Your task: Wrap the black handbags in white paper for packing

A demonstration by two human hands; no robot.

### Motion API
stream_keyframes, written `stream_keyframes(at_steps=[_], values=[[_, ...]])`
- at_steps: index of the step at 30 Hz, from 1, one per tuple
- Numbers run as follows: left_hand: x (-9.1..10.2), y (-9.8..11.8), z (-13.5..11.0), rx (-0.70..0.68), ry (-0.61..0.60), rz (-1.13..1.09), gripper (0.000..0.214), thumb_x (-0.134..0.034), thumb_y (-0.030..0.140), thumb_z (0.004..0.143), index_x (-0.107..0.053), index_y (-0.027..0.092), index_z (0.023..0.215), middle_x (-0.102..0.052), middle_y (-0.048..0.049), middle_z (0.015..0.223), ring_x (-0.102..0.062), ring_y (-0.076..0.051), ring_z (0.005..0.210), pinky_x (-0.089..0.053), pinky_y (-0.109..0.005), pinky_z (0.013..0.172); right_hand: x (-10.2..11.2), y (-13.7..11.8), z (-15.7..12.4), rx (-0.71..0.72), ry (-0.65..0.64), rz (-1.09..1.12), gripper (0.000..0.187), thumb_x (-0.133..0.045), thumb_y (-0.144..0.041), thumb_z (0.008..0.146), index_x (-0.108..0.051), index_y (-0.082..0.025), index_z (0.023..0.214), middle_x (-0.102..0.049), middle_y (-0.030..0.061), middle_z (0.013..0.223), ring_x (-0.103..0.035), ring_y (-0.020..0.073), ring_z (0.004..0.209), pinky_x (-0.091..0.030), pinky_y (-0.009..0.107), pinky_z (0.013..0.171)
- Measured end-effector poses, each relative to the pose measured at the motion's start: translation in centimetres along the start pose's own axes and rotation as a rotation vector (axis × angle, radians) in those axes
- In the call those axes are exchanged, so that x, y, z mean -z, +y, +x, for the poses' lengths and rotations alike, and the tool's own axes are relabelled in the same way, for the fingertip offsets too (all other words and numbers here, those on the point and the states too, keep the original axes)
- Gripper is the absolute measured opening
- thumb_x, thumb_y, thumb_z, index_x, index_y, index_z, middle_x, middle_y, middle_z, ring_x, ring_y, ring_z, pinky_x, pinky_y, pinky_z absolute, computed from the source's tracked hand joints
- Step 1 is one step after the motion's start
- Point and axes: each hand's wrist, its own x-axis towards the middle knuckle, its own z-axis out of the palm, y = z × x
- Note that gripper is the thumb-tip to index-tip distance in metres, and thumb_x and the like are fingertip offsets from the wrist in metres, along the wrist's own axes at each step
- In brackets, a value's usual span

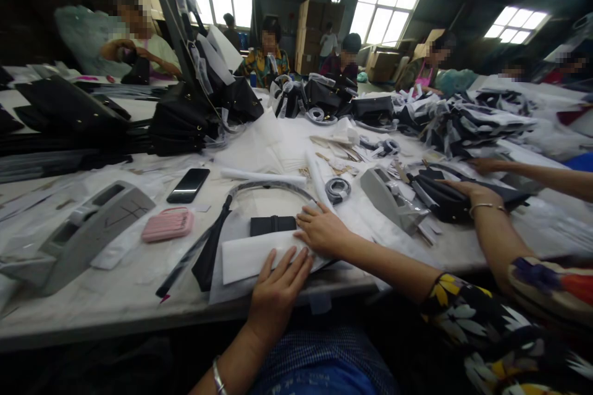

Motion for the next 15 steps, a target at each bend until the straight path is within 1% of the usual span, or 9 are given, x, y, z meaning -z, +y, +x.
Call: stream_keyframes(at_steps=[2,4,6,8,10,11,13,15], values=[[0.0,0.0,0.0,0.01,0.007,-0.016,0.042,-0.031,0.022,0.104,-0.052,0.026,0.14,-0.058,0.0043,0.141,-0.053,-0.017,0.131,-0.023,-0.044,0.125,0.4,-0.5,0.4,-0.025,-0.02,-0.035,0.03,-0.054,-0.035,0.099,-0.074,-0.013,0.103,-0.072,0.016,0.115,-0.055,0.0325,0.125,-0.031,0.057,0.111],[-0.1,-0.1,0.0,0.011,0.009,-0.024,0.042,-0.031,0.023,0.104,-0.052,0.027,0.141,-0.059,0.0044,0.141,-0.053,-0.017,0.132,-0.024,-0.044,0.125,0.7,-0.5,0.9,-0.037,-0.024,-0.048,0.032,-0.053,-0.036,0.099,-0.075,-0.012,0.095,-0.074,0.0175,0.104,-0.06,0.0322,0.116,-0.031,0.058,0.11],[-0.1,-0.1,-0.1,0.008,0.009,-0.025,0.042,-0.032,0.023,0.104,-0.051,0.028,0.141,-0.058,0.0054,0.141,-0.053,-0.016,0.132,-0.025,-0.044,0.124,0.8,0.1,1.1,-0.004,-0.022,-0.012,0.033,-0.052,-0.036,0.1,-0.074,-0.012,0.093,-0.075,0.0165,0.102,-0.062,0.0312,0.114,-0.03,0.057,0.111],[-0.1,-0.2,-0.2,-0.005,0.018,-0.021,0.042,-0.033,0.024,0.104,-0.051,0.028,0.141,-0.058,0.0064,0.142,-0.052,-0.017,0.133,-0.026,-0.044,0.123,0.9,0.8,0.5,0.049,-0.002,0.076,0.029,-0.053,-0.034,0.1,-0.074,-0.015,0.099,-0.074,0.0132,0.109,-0.059,0.0299,0.121,-0.03,0.055,0.112],[-0.1,-0.2,-0.3,-0.022,0.024,-0.011,0.042,-0.033,0.023,0.104,-0.051,0.027,0.141,-0.056,0.0064,0.143,-0.052,-0.018,0.133,-0.027,-0.045,0.123,1.1,1.2,-1.2,0.078,0.08,0.182,0.025,-0.052,-0.03,0.1,-0.072,-0.019,0.109,-0.072,0.0092,0.118,-0.056,0.0264,0.127,-0.031,0.053,0.114],[-0.1,-0.2,-0.3,-0.029,0.025,-0.004,0.042,-0.033,0.022,0.103,-0.051,0.027,0.141,-0.055,0.006,0.144,-0.052,-0.019,0.133,-0.027,-0.046,0.122,1.2,1.2,-2.6,0.08,0.154,0.228,0.025,-0.051,-0.029,0.101,-0.07,-0.02,0.114,-0.071,0.008,0.122,-0.057,0.0241,0.128,-0.031,0.051,0.116],[-0.1,-0.3,-0.3,-0.036,0.02,0.006,0.043,-0.033,0.019,0.103,-0.051,0.025,0.142,-0.054,0.0051,0.145,-0.052,-0.02,0.133,-0.028,-0.046,0.122,1.1,0.5,-6.1,0.092,0.336,0.282,0.026,-0.051,-0.025,0.101,-0.066,-0.022,0.122,-0.07,0.0072,0.125,-0.06,0.02,0.125,-0.032,0.048,0.117],[0.0,-0.3,-0.3,-0.036,0.006,0.0,0.043,-0.035,0.019,0.103,-0.05,0.025,0.142,-0.054,0.0045,0.145,-0.052,-0.021,0.133,-0.028,-0.046,0.121,0.3,-0.7,-10.1,0.138,0.496,0.269,0.03,-0.054,-0.021,0.099,-0.063,-0.023,0.128,-0.07,0.0066,0.125,-0.061,0.018,0.124,-0.036,0.044,0.117]])
